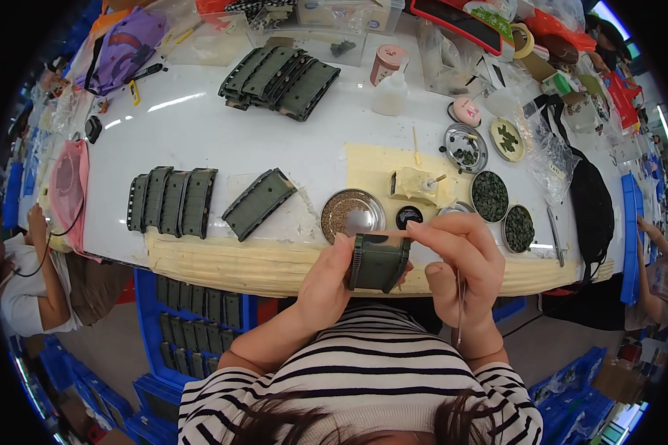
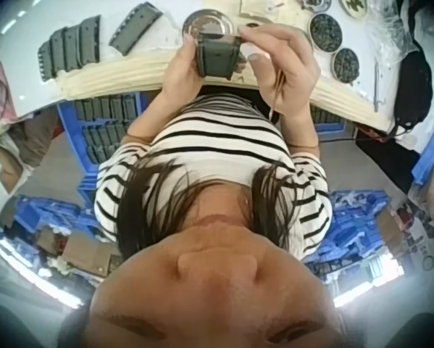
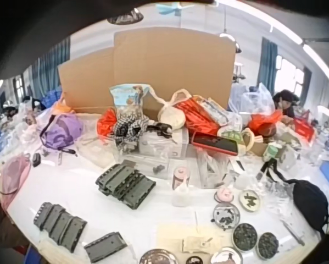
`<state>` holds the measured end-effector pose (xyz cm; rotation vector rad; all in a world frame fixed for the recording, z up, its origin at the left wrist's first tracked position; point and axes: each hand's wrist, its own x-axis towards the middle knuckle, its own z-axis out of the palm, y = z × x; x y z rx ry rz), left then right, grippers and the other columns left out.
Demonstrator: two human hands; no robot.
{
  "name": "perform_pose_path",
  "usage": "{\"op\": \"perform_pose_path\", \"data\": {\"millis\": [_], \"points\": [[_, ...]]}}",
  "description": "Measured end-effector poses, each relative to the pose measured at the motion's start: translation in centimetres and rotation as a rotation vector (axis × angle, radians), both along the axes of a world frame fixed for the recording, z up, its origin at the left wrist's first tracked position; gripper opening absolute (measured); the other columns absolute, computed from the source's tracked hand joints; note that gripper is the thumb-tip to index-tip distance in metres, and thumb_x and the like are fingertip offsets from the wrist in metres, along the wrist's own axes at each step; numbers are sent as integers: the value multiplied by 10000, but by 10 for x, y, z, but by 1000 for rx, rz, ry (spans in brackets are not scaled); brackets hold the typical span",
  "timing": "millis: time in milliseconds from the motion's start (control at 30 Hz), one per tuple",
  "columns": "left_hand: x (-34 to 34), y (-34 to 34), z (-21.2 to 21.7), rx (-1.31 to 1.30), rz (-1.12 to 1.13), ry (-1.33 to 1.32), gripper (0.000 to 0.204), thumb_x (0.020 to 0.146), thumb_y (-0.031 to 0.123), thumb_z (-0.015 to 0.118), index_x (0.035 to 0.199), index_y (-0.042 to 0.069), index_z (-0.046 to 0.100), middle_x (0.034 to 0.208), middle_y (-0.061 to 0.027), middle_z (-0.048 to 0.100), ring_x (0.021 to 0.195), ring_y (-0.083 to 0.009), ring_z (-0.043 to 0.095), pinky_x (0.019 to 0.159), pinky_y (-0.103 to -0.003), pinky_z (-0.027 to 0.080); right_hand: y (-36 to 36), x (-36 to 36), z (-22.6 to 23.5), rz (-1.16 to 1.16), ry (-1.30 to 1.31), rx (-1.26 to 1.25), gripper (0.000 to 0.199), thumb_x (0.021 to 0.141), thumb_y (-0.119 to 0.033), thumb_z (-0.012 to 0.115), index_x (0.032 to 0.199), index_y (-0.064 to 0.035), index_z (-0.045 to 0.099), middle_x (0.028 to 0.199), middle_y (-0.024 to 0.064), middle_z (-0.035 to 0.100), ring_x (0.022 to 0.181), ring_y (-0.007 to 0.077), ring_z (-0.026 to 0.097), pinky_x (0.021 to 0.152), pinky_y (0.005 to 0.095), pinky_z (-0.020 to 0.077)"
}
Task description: Assemble and apply glue to small model tank components at a workbench.
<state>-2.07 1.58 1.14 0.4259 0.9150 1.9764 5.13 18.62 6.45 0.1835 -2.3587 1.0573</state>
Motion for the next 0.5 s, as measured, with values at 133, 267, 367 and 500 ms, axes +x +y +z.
{"op": "perform_pose_path", "data": {"millis": [133, 267, 367, 500], "points": [[1, 0, 0, -93, 41, 19, 643, 1042, 434, 170, 1238, -54, 541, 1048, -119, 654, 943, -167, 617, 882, -299, 473, -8, -3, 2, 46, -10, -34, 309, 812, -93, 711, 1102, 9, 675, 964, 135, 601, 742, 182, 619, 615, 269, 527], [2, -1, -1, -105, 59, 34, 594, 1047, 395, 192, 1205, -47, 557, 1043, -109, 650, 949, -150, 611, 878, -280, 467, -10, -7, -1, 66, 11, -6, 326, 790, -60, 726, 1104, 6, 676, 974, 136, 599, 738, 180, 625, 588, 263, 544], [1, -4, -6, -84, 14, 9, 523, 1037, 375, 234, 1234, -4, 536, 1150, -96, 611, 1068, -172, 572, 960, -341, 420, -11, -6, -1, 63, -13, -7, 334, 779, -58, 736, 1103, -2, 680, 972, 136, 600, 741, 182, 628, 591, 264, 549], [2, -4, -4, -78, 32, 4, 524, 1035, 374, 238, 1235, -7, 537, 1149, -96, 608, 1056, -165, 571, 952, -334, 419, -12, -4, 2, 62, -44, -3, 336, 772, -58, 741, 1100, -8, 684, 978, 134, 595, 758, 181, 631, 592, 263, 551]]}}
